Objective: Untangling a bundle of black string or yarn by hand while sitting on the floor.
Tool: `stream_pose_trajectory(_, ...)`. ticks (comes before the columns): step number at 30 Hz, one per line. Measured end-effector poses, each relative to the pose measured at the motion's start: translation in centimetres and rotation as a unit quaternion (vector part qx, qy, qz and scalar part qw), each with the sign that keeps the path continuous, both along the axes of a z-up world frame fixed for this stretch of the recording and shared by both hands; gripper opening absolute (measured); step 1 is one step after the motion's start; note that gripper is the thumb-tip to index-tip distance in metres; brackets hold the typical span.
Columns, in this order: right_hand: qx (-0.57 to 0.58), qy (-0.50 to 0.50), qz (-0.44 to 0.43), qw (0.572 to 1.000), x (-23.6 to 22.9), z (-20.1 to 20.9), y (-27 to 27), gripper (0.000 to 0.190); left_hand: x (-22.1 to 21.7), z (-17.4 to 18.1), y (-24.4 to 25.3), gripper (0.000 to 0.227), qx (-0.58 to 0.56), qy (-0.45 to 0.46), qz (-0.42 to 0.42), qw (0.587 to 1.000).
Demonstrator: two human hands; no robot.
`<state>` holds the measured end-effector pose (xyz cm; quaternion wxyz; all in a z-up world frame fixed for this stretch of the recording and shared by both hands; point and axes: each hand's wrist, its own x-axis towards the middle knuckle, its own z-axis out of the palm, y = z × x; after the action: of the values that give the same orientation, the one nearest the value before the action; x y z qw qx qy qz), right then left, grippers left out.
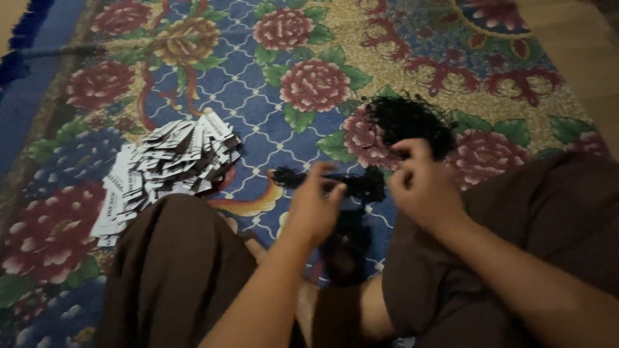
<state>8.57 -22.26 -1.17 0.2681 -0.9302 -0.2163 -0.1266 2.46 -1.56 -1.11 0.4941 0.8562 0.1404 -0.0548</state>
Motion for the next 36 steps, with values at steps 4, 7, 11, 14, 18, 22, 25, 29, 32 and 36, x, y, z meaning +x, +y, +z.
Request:
stream_pose_trajectory(4,0.006,0.104,0.013,0.994,-1.4,1.0,-0.1,0.045,2.4,-4.4,-4.2,0.051,-0.061,0.024,-0.128,0.99)
stream_pose_trajectory(7,-0.034,0.121,0.011,0.992,-1.6,1.2,-0.2,0.041,3.0,-3.9,-5.7,0.046,-0.078,0.05,-0.16,0.983)
stream_pose_trajectory(11,0.069,0.077,-0.007,0.995,-1.4,1.7,-0.4,0.036,3.1,-2.1,-5.8,0.032,-0.063,0.071,-0.122,0.988)
stream_pose_trajectory(14,0.123,0.065,-0.058,0.989,-1.0,1.5,-0.5,0.031,3.1,-0.6,-5.7,0.026,-0.051,0.048,-0.095,0.993)
stream_pose_trajectory(18,0.234,0.193,-0.122,0.945,0.6,1.1,-1.2,0.025,3.6,1.1,-6.5,0.026,-0.068,-0.03,-0.069,0.995)
stream_pose_trajectory(22,0.366,0.386,-0.116,0.839,3.0,-0.3,-1.2,0.037,4.4,2.2,-7.1,0.031,-0.076,-0.016,-0.089,0.993)
stream_pose_trajectory(25,0.366,0.449,-0.147,0.802,2.7,0.0,-1.2,0.043,3.9,2.5,-7.8,0.035,-0.079,0.019,-0.102,0.991)
stream_pose_trajectory(29,0.417,0.369,-0.192,0.808,5.0,-4.1,-3.4,0.035,2.7,2.8,-7.7,0.032,-0.126,0.041,-0.083,0.988)
stream_pose_trajectory(32,0.421,0.371,-0.247,0.79,6.1,-5.5,-4.1,0.037,1.7,2.5,-6.2,0.028,-0.163,0.004,-0.061,0.985)
stream_pose_trajectory(36,0.399,0.356,-0.272,0.8,6.0,-5.7,-3.9,0.039,1.0,1.1,-3.8,0.023,-0.203,-0.081,-0.019,0.976)
